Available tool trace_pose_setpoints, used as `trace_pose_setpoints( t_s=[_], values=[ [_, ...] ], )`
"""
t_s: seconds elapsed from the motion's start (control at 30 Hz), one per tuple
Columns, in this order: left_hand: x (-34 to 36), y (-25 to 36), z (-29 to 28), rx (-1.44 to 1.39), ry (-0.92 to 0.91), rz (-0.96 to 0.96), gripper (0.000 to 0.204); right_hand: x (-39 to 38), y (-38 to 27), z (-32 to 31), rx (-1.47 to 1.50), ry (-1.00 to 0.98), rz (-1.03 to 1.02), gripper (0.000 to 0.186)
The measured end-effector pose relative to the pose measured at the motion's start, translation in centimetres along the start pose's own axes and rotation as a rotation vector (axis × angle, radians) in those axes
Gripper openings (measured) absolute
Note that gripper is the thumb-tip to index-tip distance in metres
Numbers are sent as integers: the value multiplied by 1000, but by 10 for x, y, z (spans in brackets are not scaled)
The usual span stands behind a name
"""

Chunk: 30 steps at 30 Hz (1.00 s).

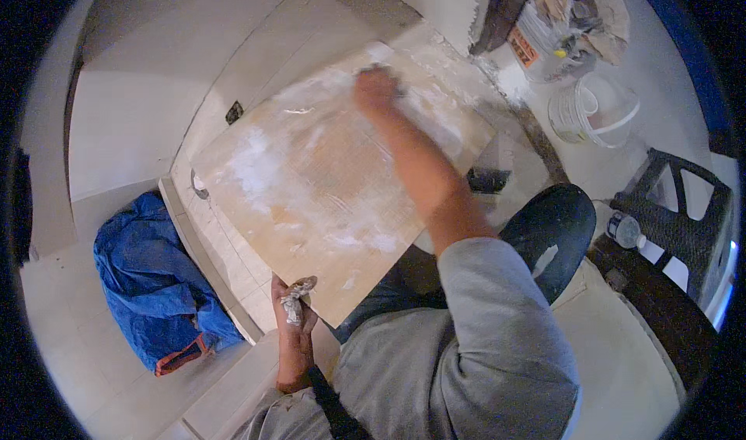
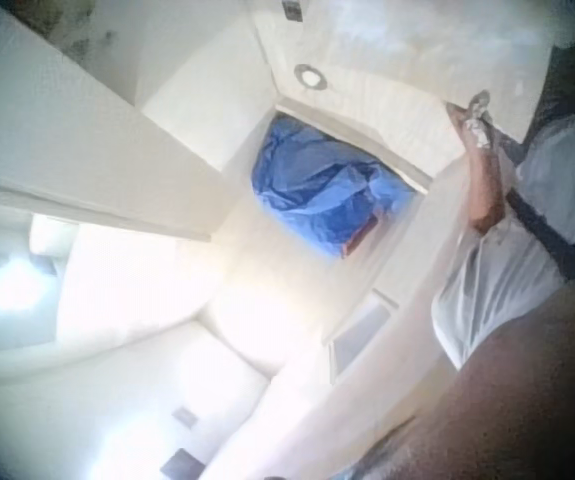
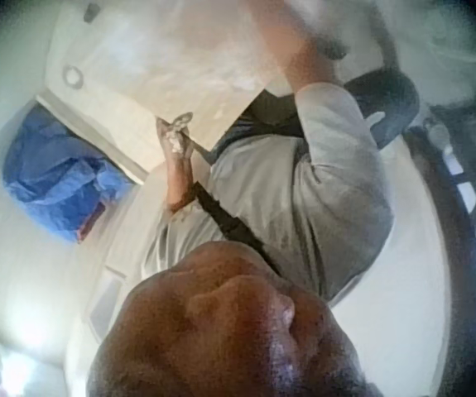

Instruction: The person scrapes and mixes joint compound between two putty knives, spreads the compound across a wooden board using a putty knife, and applies joint compound along the floor.

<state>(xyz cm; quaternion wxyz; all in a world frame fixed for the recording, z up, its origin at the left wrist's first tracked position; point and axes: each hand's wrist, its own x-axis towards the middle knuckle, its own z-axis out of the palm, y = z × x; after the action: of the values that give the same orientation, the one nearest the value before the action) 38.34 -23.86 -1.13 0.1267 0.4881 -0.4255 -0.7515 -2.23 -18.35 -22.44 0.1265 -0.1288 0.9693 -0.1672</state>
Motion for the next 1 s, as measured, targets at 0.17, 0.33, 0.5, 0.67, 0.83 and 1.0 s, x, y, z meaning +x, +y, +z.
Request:
trace_pose_setpoints(
  t_s=[0.17,0.33,0.5,0.67,0.83,1.0],
  values=[
    [-2,3,8,58,-34,50,49,-7,45,-8,51,19,-14,26],
    [-4,3,-7,102,-6,28,73,-139,-116,-65,205,-72,-430,40],
    [2,0,-7,36,-4,13,74,-103,-166,-59,202,44,-436,37],
    [-3,-3,-10,8,-67,14,74,14,-81,-5,28,22,-92,28],
    [3,-6,1,-37,7,0,56,34,106,19,-145,-176,129,31],
    [21,-2,-4,211,121,203,40,-55,106,-17,60,60,185,33]
  ],
)
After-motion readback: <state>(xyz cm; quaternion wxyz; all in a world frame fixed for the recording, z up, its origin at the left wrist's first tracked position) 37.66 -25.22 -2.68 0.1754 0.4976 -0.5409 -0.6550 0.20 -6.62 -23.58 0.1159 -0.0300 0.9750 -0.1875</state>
